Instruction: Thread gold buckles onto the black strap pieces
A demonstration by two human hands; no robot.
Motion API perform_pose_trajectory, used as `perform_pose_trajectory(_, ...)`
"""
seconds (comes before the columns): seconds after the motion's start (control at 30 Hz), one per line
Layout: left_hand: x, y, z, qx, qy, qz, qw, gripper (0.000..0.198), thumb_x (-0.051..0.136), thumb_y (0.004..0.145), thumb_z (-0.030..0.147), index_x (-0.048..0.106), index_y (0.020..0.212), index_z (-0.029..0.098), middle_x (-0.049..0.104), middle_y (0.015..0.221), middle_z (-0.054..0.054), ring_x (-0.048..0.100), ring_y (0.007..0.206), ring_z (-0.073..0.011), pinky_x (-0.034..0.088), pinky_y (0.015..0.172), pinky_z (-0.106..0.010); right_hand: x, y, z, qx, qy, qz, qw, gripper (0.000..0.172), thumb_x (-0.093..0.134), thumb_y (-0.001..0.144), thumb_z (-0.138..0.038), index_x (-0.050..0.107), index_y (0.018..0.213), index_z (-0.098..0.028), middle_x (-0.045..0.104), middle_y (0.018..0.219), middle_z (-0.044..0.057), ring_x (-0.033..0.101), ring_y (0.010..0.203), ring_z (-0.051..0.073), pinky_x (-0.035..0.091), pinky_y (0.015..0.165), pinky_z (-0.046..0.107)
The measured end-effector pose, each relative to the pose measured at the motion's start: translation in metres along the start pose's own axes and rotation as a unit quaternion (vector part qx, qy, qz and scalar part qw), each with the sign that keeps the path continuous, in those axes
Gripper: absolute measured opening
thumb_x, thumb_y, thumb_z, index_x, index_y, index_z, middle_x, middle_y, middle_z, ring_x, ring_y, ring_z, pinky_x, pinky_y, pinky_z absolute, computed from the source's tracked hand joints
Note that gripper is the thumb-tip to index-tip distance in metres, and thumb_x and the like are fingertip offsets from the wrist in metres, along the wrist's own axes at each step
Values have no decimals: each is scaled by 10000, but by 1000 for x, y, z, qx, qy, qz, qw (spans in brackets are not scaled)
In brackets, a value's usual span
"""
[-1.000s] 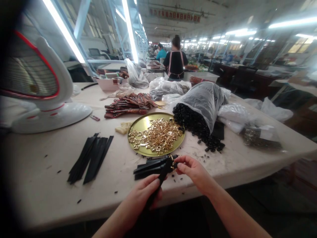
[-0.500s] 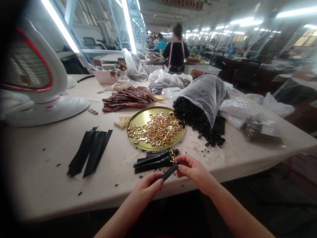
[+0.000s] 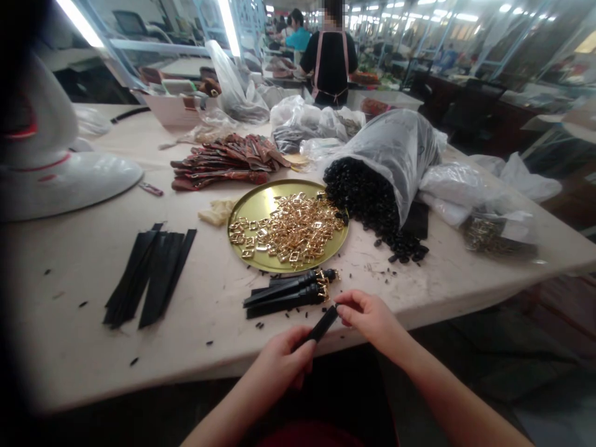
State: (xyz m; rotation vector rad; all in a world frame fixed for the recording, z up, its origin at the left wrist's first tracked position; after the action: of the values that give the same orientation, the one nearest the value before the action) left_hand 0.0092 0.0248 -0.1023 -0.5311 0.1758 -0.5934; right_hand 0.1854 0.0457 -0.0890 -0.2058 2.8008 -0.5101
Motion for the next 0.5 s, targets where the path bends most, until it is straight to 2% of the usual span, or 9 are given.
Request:
perform_pose_trajectory(0.1,3,5,-2,-7,-13,-22,1000,242,424,781,276,581,932,170,524,580,38,447,406,-85,328,397,-183,0,1,-2,11,-2,-5,1000,274,599,739,-367,605,932,-172,604,706,3,547,634,136,456,617,281)
perform_pose_trajectory(0.2,-3,7,6,64,41,18,997,260,463,770,258,601,979,189,637,773,-20,572,654,-158,434,604,-243,0,2,-4,20,18,-9,1000,277,607,733,-380,595,912,-170,590,686,-6,548,625,135,459,619,283)
perform_pose_trajectory(0.27,-7,7,11,99,78,43,991,261,483,767,249,611,991,204,657,909,-39,578,821,-201,419,755,-283,0,4,-4,29,35,-11,999,276,614,729,-382,591,901,-167,588,694,-8,544,620,128,458,625,282)
perform_pose_trajectory(0.3,-8,7,12,104,89,47,990,257,482,773,255,612,990,210,657,929,-39,574,846,-210,408,781,-291,0,5,-3,33,44,-12,998,274,616,730,-382,590,898,-167,589,704,-7,542,619,124,457,628,281)
perform_pose_trajectory(0.5,-9,8,17,107,89,39,989,281,383,848,335,598,992,225,654,864,-25,579,813,-198,408,750,-270,0,6,0,42,85,4,995,302,631,719,-396,590,922,-176,606,789,2,556,658,126,460,663,291)
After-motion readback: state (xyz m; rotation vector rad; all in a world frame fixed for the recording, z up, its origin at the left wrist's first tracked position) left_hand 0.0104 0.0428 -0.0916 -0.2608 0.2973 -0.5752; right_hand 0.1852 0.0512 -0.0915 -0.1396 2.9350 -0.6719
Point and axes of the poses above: each hand's wrist, its own y-axis towards the middle knuckle, its own x-axis out of the palm, z = x × y, the point moved 4 cm from there along y, towards the middle knuckle
